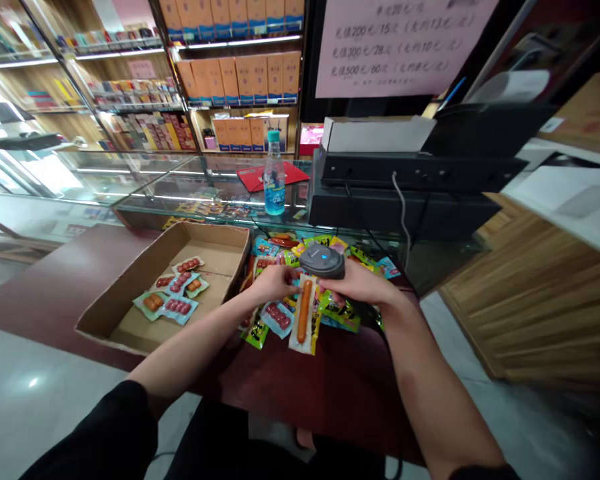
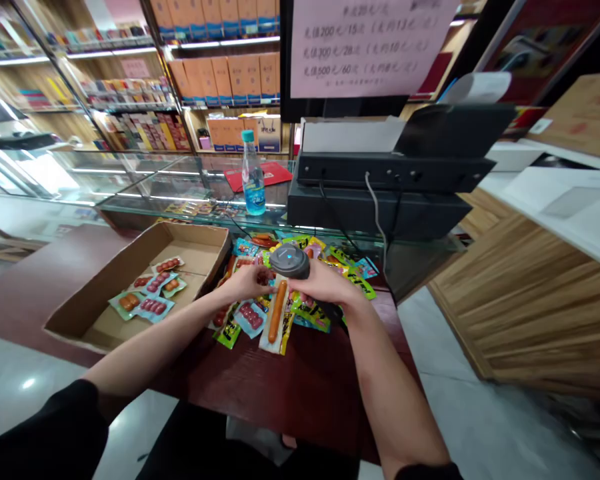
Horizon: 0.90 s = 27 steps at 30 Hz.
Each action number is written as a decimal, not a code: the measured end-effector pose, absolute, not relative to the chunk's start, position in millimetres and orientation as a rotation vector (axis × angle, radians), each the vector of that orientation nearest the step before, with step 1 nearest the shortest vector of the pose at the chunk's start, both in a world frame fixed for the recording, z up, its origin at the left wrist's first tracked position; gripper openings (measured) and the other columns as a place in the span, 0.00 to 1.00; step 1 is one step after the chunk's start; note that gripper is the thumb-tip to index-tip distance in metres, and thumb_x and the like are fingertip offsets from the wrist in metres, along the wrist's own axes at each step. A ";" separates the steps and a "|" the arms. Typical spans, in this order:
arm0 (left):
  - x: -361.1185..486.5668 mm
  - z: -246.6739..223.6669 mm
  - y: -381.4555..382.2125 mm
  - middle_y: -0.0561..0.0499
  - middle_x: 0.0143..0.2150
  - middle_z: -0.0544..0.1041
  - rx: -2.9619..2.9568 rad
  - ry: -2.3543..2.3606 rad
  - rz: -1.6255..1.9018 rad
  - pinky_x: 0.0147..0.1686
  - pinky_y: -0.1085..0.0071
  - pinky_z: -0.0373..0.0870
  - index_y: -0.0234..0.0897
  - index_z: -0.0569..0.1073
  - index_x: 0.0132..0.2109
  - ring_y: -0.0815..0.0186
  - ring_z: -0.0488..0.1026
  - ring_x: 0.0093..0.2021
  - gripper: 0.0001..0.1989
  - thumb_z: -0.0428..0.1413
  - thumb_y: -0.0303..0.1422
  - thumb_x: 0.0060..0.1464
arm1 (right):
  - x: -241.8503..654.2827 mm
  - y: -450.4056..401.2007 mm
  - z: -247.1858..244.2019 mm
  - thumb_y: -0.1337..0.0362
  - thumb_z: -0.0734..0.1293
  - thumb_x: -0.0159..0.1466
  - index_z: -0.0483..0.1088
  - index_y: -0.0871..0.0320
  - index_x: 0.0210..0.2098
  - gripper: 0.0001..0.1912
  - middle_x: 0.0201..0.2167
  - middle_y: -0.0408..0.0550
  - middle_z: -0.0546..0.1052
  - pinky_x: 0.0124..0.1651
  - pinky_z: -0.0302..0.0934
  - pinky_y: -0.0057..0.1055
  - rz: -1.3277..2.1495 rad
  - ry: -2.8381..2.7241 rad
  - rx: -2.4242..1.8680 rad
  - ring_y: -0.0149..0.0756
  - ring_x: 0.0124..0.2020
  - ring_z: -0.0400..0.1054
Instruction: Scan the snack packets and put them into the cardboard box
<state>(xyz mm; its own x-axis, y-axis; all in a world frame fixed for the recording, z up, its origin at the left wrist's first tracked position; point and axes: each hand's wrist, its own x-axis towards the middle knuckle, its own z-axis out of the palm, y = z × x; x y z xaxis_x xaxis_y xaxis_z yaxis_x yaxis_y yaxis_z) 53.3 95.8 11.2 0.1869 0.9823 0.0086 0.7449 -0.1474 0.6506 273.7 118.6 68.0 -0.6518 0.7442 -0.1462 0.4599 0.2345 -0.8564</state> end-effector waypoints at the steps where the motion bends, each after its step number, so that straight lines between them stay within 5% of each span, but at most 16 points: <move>1: 55.5 10.6 93.5 0.51 0.31 0.77 1.981 1.629 0.613 0.31 0.72 0.65 0.36 0.74 0.39 0.65 0.73 0.31 0.18 0.64 0.42 0.43 | 272.9 118.1 68.2 0.59 0.69 0.57 0.69 0.56 0.26 0.08 0.14 0.41 0.71 0.22 0.62 0.29 1.392 -2.212 -1.127 0.33 0.16 0.66; 8: 74.9 14.4 78.8 0.48 0.34 0.74 2.201 1.535 0.652 0.36 0.68 0.64 0.39 0.70 0.35 0.60 0.72 0.36 0.18 0.63 0.46 0.44 | 270.1 114.8 72.4 0.60 0.68 0.57 0.67 0.56 0.24 0.09 0.13 0.41 0.70 0.21 0.61 0.30 1.430 -2.199 -1.193 0.33 0.16 0.65; 15: 88.7 1.1 67.9 0.42 0.38 0.76 2.252 1.598 0.487 0.41 0.65 0.65 0.39 0.70 0.38 0.52 0.74 0.40 0.28 0.69 0.47 0.31 | 268.6 114.1 73.3 0.59 0.68 0.57 0.66 0.55 0.23 0.10 0.14 0.41 0.70 0.21 0.62 0.30 1.433 -2.223 -1.209 0.33 0.16 0.65; 22: 67.6 2.4 84.2 0.52 0.24 0.74 1.792 1.402 0.561 0.24 0.72 0.64 0.36 0.74 0.32 0.66 0.71 0.24 0.11 0.64 0.34 0.39 | 271.6 115.5 70.5 0.59 0.68 0.58 0.68 0.57 0.25 0.09 0.15 0.42 0.71 0.21 0.62 0.30 1.416 -2.199 -1.216 0.33 0.17 0.66; 27: 39.5 17.4 104.8 0.52 0.27 0.76 1.173 1.226 0.833 0.24 0.74 0.70 0.33 0.76 0.33 0.69 0.72 0.25 0.14 0.68 0.33 0.37 | 274.0 116.6 71.6 0.59 0.68 0.58 0.71 0.58 0.28 0.09 0.16 0.43 0.72 0.23 0.63 0.30 1.391 -2.207 -1.198 0.33 0.18 0.67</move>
<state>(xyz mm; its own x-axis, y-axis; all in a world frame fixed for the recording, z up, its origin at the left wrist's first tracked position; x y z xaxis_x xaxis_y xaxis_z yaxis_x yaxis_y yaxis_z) 39.5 104.8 17.4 0.1917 0.9473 -0.2565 0.1107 0.2388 0.9647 274.0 116.6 71.6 -0.6217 0.7595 -0.1912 0.4999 0.1968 -0.8434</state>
